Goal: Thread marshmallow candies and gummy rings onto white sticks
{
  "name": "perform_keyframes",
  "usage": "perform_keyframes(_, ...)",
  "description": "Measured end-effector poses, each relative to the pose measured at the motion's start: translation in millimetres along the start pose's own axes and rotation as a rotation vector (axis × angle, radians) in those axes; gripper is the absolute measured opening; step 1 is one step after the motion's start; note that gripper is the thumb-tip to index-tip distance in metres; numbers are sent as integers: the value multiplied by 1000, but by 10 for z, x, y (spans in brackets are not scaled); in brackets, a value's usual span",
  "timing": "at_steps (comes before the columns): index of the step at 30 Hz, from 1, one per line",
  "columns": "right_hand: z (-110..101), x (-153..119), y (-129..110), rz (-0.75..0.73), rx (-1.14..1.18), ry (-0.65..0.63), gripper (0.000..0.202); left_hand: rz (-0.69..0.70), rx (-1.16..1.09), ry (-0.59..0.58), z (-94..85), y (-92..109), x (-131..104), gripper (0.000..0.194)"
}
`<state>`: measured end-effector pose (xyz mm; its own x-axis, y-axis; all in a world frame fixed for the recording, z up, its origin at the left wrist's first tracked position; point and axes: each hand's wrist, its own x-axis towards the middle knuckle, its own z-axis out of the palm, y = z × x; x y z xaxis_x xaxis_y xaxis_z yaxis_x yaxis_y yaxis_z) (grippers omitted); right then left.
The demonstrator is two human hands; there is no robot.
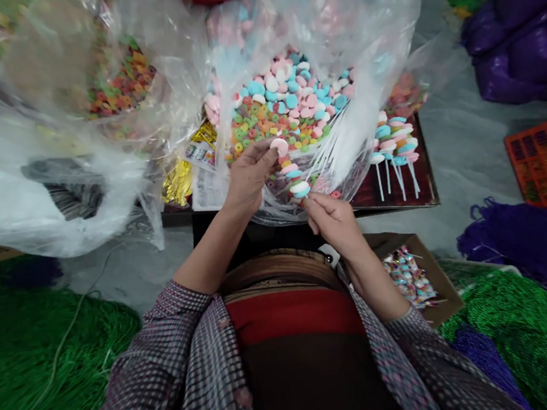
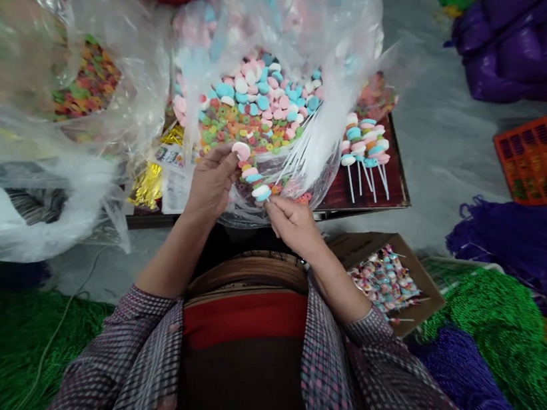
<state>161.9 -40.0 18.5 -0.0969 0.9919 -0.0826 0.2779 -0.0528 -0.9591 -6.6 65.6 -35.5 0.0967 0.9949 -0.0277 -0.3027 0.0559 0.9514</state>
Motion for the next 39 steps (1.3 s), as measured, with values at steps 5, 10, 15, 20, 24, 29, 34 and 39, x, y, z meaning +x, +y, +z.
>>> perform_keyframes(5,-16,-3,50,7,-19,38,39,30,55,19,52,12,-26,24)
perform_keyframes(10,-29,-27,64,52,-19,39,42,169,216,39,70,19,-63,20)
perform_keyframes(15,-12,-72,-33,127,71,8,42,350,543,62,46,122,-137,19)
perform_keyframes(20,86,-103,-71,207,204,3,39,471,664,18,24,142,-202,16)
perform_keyframes(24,194,-50,-31,213,263,41,41,411,581,68,52,66,-234,19)
perform_keyframes(29,241,88,7,88,205,98,40,329,266,126,119,84,-216,28)
perform_keyframes(34,245,135,78,-23,39,197,21,179,-116,203,166,312,-169,33)
perform_keyframes(39,259,96,164,-160,30,295,23,-38,-322,70,230,516,-209,32)
